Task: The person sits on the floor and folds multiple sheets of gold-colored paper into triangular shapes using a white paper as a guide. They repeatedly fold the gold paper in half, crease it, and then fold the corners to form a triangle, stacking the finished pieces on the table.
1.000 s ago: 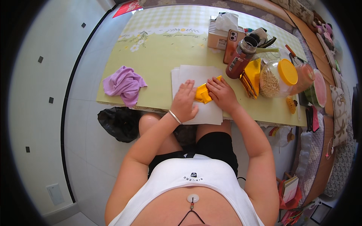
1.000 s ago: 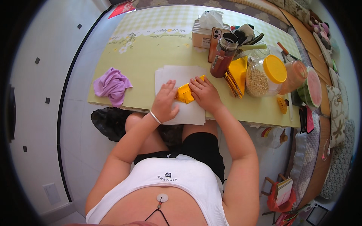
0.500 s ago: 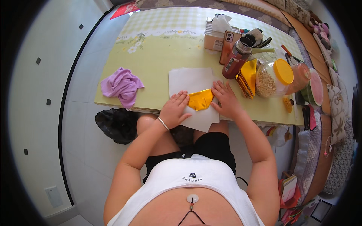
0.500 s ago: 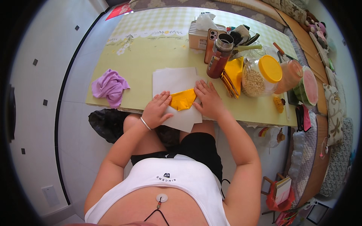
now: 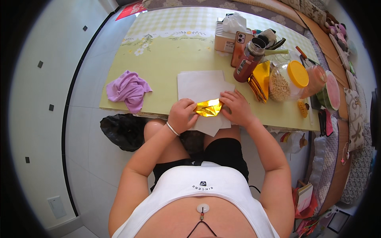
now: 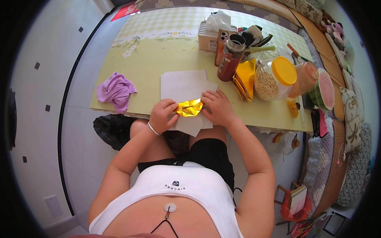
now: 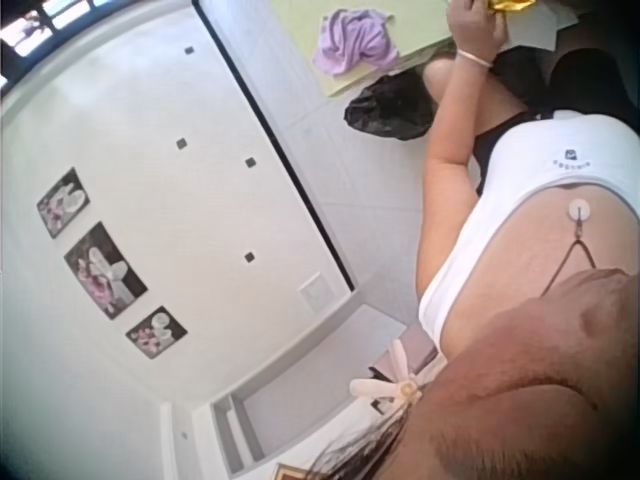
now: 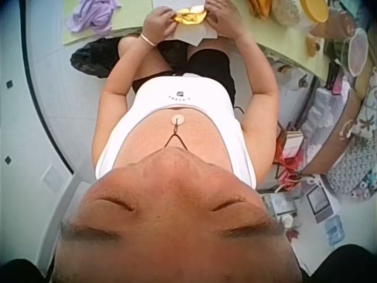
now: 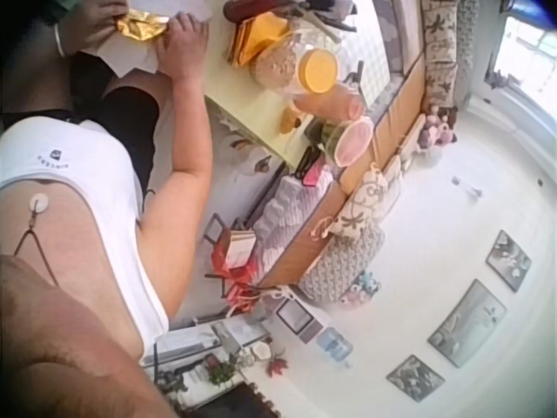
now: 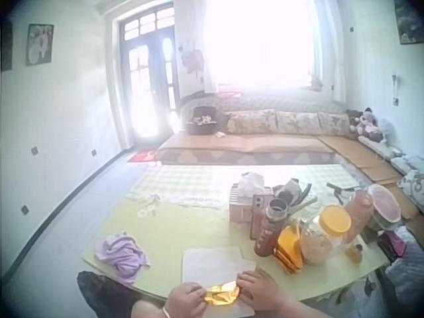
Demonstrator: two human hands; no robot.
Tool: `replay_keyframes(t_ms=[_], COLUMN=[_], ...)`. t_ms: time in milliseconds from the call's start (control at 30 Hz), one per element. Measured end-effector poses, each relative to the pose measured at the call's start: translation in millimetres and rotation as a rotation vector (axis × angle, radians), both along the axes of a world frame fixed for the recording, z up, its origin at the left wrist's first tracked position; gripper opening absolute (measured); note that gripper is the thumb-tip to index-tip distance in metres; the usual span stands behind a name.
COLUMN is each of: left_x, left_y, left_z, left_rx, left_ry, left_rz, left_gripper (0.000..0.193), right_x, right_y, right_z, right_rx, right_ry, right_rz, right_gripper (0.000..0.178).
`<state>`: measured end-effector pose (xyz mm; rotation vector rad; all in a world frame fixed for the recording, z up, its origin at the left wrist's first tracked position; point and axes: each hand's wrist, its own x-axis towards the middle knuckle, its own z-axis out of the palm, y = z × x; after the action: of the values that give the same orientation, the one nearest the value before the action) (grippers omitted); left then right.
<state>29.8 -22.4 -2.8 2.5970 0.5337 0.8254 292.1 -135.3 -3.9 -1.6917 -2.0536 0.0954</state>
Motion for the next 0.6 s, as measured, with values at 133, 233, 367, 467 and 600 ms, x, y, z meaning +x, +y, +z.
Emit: replay_keyframes(t_ms=[133,233,367,467,600], left_x=[4,5,10,13,16], left_y=[8,11,19,25,33], left_z=[-1,-4,-10,-5,-6], left_rx=[-0.259,-0.428,-0.549,-0.741,-0.907], left_ry=[-0.075,-0.068,-0.070,-0.070,-0.172], left_rz=[0.038,0.116,0.227,0.323,0.284], left_gripper=[0.022,0.015,0.015,0.016,0.015], right_x=[-2,-6,-4,-1,-4], right_y=[11,17,21,23,25], right_z=[-7,-4,-7,-6,-3], right_rx=[0.097,0.119,0.064,0.030,-0.038], right_ry=[0.248,0.416,0.534,0.481,0.639], right_rz=[-0.052,-0.111,-0.175,-0.218,-0.338], right_gripper=[0.020,0.010,0.010,0.011,0.011])
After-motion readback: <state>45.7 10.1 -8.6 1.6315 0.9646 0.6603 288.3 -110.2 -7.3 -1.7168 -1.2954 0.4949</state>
